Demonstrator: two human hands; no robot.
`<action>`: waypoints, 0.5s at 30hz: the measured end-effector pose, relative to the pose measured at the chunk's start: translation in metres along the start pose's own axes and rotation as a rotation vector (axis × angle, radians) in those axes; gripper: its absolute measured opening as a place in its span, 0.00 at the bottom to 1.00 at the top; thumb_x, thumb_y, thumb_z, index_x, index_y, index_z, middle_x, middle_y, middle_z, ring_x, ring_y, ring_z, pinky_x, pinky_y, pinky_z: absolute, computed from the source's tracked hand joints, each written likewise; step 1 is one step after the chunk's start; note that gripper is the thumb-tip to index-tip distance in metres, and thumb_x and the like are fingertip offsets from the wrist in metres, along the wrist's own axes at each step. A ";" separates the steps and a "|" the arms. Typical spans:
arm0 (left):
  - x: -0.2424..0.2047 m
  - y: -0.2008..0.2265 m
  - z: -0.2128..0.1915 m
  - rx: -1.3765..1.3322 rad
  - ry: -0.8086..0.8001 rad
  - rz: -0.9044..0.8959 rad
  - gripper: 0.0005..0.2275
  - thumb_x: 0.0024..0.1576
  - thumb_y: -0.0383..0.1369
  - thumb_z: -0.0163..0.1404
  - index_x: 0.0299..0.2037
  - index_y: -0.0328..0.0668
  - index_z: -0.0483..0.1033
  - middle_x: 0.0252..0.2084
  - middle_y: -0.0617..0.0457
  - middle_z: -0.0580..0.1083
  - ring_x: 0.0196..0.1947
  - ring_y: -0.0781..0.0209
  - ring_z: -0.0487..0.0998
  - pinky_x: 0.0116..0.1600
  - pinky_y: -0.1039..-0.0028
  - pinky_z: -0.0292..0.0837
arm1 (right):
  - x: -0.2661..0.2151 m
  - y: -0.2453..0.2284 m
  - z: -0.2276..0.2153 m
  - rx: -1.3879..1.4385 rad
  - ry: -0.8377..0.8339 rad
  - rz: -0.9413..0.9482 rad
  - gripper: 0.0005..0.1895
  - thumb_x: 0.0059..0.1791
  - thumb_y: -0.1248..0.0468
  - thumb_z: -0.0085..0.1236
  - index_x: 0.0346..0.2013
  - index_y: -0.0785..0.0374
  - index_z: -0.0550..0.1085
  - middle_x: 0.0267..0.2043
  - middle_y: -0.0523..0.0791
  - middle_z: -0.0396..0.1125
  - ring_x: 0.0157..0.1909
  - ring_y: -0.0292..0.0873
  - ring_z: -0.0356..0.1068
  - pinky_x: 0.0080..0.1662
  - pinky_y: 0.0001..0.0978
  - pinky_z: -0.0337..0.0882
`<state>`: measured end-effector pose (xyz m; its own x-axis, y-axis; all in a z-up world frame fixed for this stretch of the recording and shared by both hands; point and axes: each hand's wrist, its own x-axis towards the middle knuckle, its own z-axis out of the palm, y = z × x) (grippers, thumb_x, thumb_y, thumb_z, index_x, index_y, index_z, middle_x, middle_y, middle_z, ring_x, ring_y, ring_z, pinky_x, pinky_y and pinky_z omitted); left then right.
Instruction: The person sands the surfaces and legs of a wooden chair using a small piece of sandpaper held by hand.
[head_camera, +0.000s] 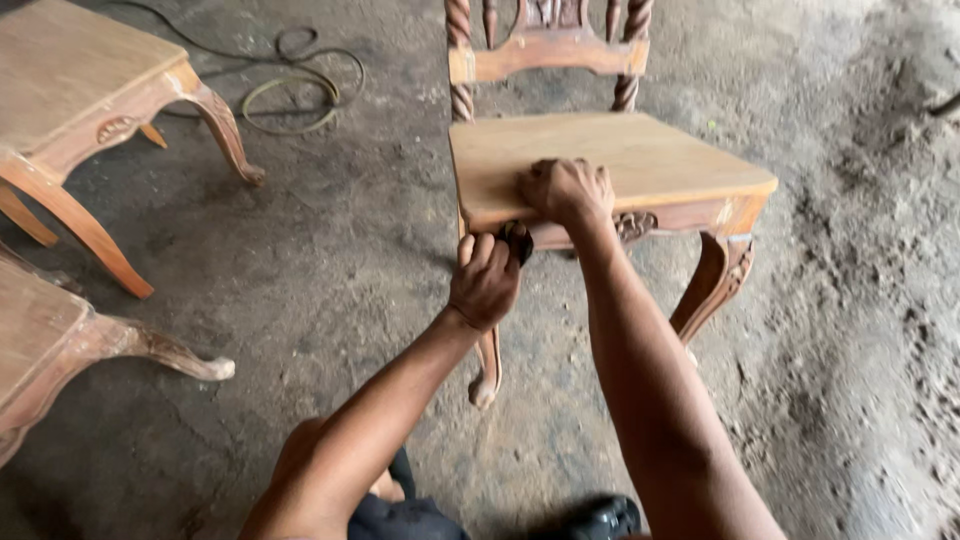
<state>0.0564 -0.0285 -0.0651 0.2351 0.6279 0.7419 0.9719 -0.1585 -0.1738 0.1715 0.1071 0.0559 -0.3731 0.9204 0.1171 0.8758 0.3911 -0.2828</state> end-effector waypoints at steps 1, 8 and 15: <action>-0.012 0.002 -0.009 -0.011 -0.014 -0.002 0.09 0.55 0.33 0.52 0.44 0.41 0.74 0.35 0.52 0.70 0.43 0.53 0.70 0.57 0.57 0.65 | -0.006 0.002 0.001 0.000 -0.016 0.009 0.26 0.50 0.35 0.49 0.52 0.42 0.80 0.56 0.48 0.72 0.61 0.53 0.68 0.64 0.50 0.58; -0.002 -0.012 -0.013 0.027 0.075 -0.032 0.19 0.60 0.35 0.52 0.63 0.51 0.73 0.34 0.56 0.69 0.38 0.58 0.68 0.46 0.61 0.61 | -0.005 -0.007 -0.001 -0.034 0.006 0.005 0.25 0.50 0.37 0.49 0.52 0.44 0.80 0.56 0.50 0.72 0.61 0.54 0.67 0.63 0.51 0.58; -0.024 0.002 -0.042 0.083 0.200 -0.087 0.12 0.62 0.32 0.54 0.54 0.44 0.78 0.32 0.56 0.68 0.37 0.59 0.67 0.49 0.60 0.60 | -0.003 -0.005 -0.004 0.015 0.188 -0.098 0.26 0.45 0.36 0.54 0.48 0.44 0.82 0.56 0.50 0.72 0.61 0.57 0.66 0.59 0.55 0.57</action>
<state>0.0526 -0.0760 -0.0558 0.1524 0.4714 0.8687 0.9877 -0.0418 -0.1506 0.1696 0.1023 0.0604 -0.3912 0.8630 0.3195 0.8330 0.4797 -0.2757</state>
